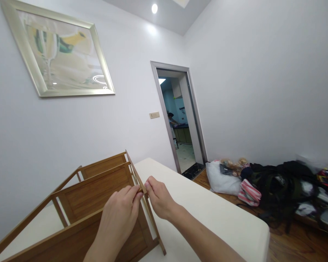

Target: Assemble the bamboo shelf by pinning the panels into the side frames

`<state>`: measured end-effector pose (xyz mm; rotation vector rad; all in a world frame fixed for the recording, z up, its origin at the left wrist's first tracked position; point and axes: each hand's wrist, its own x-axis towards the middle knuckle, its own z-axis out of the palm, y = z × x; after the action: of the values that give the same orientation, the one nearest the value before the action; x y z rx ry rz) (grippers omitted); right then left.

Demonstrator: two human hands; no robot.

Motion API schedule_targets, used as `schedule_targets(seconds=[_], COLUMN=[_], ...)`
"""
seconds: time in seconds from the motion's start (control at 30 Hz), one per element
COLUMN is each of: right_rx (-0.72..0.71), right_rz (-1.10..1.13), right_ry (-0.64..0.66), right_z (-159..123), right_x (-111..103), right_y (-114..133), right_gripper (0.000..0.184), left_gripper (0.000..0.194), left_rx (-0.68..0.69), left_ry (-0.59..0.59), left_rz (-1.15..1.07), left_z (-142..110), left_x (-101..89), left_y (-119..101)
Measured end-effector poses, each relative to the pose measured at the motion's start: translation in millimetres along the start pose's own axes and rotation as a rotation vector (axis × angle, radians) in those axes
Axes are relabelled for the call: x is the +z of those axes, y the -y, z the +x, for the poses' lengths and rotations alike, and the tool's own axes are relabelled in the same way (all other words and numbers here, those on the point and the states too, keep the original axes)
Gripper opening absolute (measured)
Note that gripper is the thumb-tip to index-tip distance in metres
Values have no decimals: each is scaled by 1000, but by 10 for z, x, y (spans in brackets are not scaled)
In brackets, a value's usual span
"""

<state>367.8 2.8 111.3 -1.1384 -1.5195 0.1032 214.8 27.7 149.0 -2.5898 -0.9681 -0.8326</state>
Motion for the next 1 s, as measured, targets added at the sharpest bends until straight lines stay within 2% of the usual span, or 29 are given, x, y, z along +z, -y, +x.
schedule_targets(seconds=[0.13, 0.27, 0.37, 0.5, 0.6, 0.77, 1.0], right_rx=[41, 90, 110, 77, 59, 3, -13], right_rz=[56, 140, 185, 226, 197, 96, 98], right_ry=[26, -54, -89, -30, -21, -12, -7], right_z=[21, 9, -11, -28, -30, -28, -32], right_x=[16, 10, -19, -54, -60, -50, -45], right_y=[-43, -73, -61, -23, 3, 13, 3], right_gripper=[41, 49, 36, 19, 18, 18, 20], left_gripper=[29, 28, 29, 28, 24, 20, 18], left_rx=[1, 11, 5, 25, -7, -50, -54], left_ry=[5, -7, -12, -31, -48, -2, 28], left_rz=[0, 3, 6, 12, 15, -14, -31], left_z=[4, 6, 3, -2, 1, 13, 11], left_x=[-9, -6, -5, -5, -6, -20, -45], left_y=[-6, -4, -1, -2, -15, -37, -46])
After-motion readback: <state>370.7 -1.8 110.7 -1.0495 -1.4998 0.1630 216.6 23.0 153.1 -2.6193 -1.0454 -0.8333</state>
